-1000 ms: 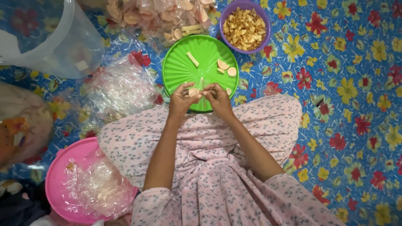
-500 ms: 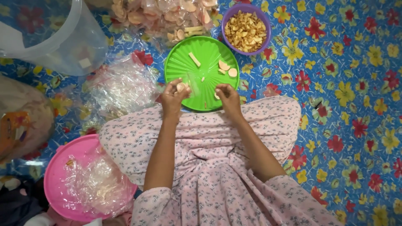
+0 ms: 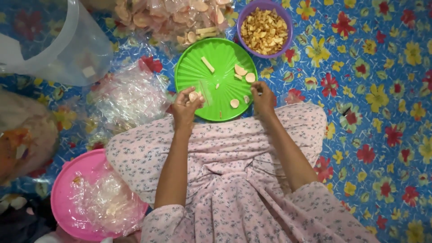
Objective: A person sitting on the floor is individually packaging small food slices into small plastic bags.
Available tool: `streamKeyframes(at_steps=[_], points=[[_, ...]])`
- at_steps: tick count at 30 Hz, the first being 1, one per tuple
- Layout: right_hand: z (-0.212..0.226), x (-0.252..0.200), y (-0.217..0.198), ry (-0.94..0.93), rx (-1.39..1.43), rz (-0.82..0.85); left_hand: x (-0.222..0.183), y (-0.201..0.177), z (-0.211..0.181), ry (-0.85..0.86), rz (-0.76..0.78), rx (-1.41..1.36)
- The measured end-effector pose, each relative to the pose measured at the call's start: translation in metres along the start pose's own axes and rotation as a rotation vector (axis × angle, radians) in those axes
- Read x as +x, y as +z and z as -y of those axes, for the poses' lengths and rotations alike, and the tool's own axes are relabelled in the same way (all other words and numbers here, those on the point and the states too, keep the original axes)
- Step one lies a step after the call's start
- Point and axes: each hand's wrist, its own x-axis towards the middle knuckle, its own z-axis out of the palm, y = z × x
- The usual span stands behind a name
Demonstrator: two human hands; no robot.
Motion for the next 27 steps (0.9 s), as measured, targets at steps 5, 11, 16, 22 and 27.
streamKeyframes(at_steps=[5, 11, 16, 22, 27], points=[[0.005, 0.022, -0.006, -0.151, -0.113, -0.002, 0.000, 0.005, -0.002, -0.034, -0.004, 0.054], [-0.033, 0.058, 0.008, -0.347, -0.275, 0.020, -0.002, 0.011, -0.007, -0.075, -0.002, 0.107], [-0.052, 0.069, 0.017, -0.405, -0.392, 0.063, 0.004, 0.008, 0.000, -0.085, 0.014, 0.177], [-0.066, 0.068, 0.020, -0.307, -0.382, 0.093, 0.003, 0.009, 0.003, -0.045, 0.020, 0.145], [-0.074, 0.057, 0.025, -0.327, -0.305, 0.063, 0.002, 0.009, 0.000, -0.038, 0.038, 0.150]])
